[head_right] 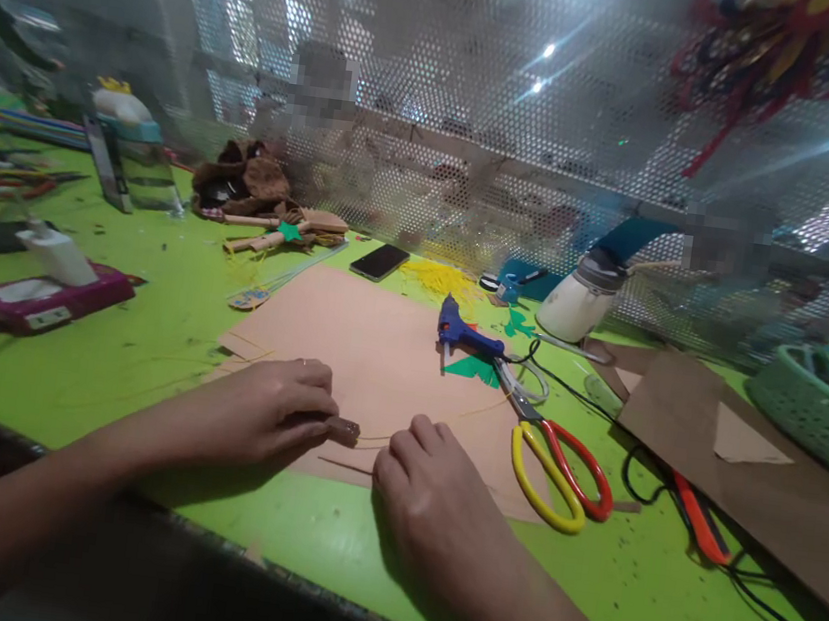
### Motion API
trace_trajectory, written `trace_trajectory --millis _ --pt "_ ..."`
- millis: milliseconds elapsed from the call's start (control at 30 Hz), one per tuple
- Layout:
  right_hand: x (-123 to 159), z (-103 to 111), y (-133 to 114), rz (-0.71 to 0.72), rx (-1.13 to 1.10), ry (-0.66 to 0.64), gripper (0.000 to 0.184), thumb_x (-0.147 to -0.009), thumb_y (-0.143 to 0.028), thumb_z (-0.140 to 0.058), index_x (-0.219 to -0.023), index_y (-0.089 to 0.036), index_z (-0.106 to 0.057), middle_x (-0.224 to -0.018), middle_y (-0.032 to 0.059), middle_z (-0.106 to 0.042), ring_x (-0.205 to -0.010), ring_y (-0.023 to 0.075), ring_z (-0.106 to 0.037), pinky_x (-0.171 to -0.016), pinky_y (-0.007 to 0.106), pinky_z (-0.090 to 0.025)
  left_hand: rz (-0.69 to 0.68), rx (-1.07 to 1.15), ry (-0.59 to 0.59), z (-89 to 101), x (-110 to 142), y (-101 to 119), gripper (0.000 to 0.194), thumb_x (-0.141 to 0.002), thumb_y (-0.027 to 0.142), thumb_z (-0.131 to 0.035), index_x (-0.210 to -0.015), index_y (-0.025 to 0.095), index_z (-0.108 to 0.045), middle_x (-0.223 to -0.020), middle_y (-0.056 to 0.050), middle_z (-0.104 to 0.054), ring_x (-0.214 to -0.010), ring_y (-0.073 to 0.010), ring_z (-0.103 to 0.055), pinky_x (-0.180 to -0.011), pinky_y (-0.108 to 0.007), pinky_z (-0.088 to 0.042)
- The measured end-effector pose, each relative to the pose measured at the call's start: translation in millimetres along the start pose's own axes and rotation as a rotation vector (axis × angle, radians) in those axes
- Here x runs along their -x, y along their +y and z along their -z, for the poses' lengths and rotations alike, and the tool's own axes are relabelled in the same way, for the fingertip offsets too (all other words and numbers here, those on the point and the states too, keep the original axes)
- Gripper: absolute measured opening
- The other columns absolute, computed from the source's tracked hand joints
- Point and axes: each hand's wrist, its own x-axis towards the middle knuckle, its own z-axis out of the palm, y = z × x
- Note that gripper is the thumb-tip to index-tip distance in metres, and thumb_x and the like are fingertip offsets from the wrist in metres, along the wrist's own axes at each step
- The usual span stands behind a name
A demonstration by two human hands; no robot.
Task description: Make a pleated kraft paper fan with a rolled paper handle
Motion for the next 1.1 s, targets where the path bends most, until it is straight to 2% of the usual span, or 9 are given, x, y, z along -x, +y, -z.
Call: trace_trajectory --millis 200,333,467,567,767,900,1100 --pt "-1.5 -9.9 4.0 0.039 0.043 -0.007 0.013 -0.089 -0.008 -0.052 -0.083 -0.012 -0.062 -0.079 0.0089 -0.058 -0.073 0.0198 -0.044 -0.065 0.036 -0.036 -0.006 -0.002 -0.001 -1.9 0.9 1.3 0.031 -0.096 0.032 -0.044 -0.094 0.023 -0.074 -0.08 -0.005 -0.059 -0.078 -0.0172 -0.056 -0.071 -0.027 -0.041" --pt "-6.7 -2.4 3.3 0.069 0.108 -0.036 0.012 -0.089 -0.01 -0.056 -0.081 -0.011 -0.064 -0.076 0.0083 -0.06 -0.071 0.0206 -0.046 -0.06 0.035 -0.036 -0.009 0.006 0.024 -3.4 1.4 1.1 0.031 -0.096 0.032 -0.043 -0.094 0.023 -0.073 -0.078 -0.005 -0.059 -0.077 -0.0171 -0.057 -0.07 -0.027 -0.041" --pt "-13.9 10.3 0.1 0.114 0.177 -0.105 0.002 -0.083 -0.012 -0.066 -0.082 -0.01 -0.067 -0.076 0.008 -0.063 -0.07 0.0225 -0.051 -0.054 0.034 -0.037 -0.013 -0.013 0.065 -6.6 1.3 1.0 0.033 -0.095 0.034 -0.045 -0.084 0.018 -0.072 -0.077 -0.006 -0.059 -0.074 -0.0172 -0.056 -0.068 -0.028 -0.041" --pt "-16.3 11.8 -2.4 0.142 0.209 -0.145 0.007 -0.076 -0.01 -0.073 -0.081 -0.01 -0.067 -0.075 0.0084 -0.064 -0.068 0.0232 -0.053 -0.05 0.034 -0.036 0.001 -0.058 0.067 -9.1 1.3 1.3 0.033 -0.095 0.033 -0.045 -0.08 0.017 -0.07 -0.077 -0.006 -0.058 -0.074 -0.0177 -0.056 -0.067 -0.029 -0.041" --pt "-15.8 -2.0 -2.8 0.135 0.155 -0.022 0.008 -0.079 -0.005 -0.065 -0.075 -0.011 -0.065 -0.071 0.0074 -0.061 -0.066 0.0214 -0.049 -0.051 0.034 -0.033 0.012 -0.128 0.028 -8.3 2.9 2.9 0.03 -0.095 0.028 -0.044 -0.079 0.017 -0.067 -0.079 -0.006 -0.056 -0.075 -0.0186 -0.054 -0.067 -0.031 -0.04" --pt "-12.8 -10.7 -0.8 0.045 0.026 0.074 0.018 -0.085 -0.004 -0.055 -0.07 -0.012 -0.059 -0.07 0.0063 -0.055 -0.068 0.0184 -0.044 -0.056 0.033 -0.032 0.009 -0.118 0.026 -9.0 3.5 1.0 0.03 -0.095 0.027 -0.043 -0.078 0.017 -0.066 -0.083 -0.006 -0.056 -0.076 -0.0179 -0.054 -0.068 -0.03 -0.04" --pt "-8.5 -20.3 -1.2 -0.08 -0.128 0.115 0.018 -0.09 -0.007 -0.049 -0.076 -0.014 -0.056 -0.077 0.0052 -0.054 -0.074 0.0179 -0.043 -0.064 0.033 -0.035 -0.013 -0.142 0.033 -14.0 3.5 -3.1 0.028 -0.096 0.026 -0.043 -0.079 0.018 -0.064 -0.082 -0.005 -0.055 -0.076 -0.0173 -0.052 -0.067 -0.029 -0.039"
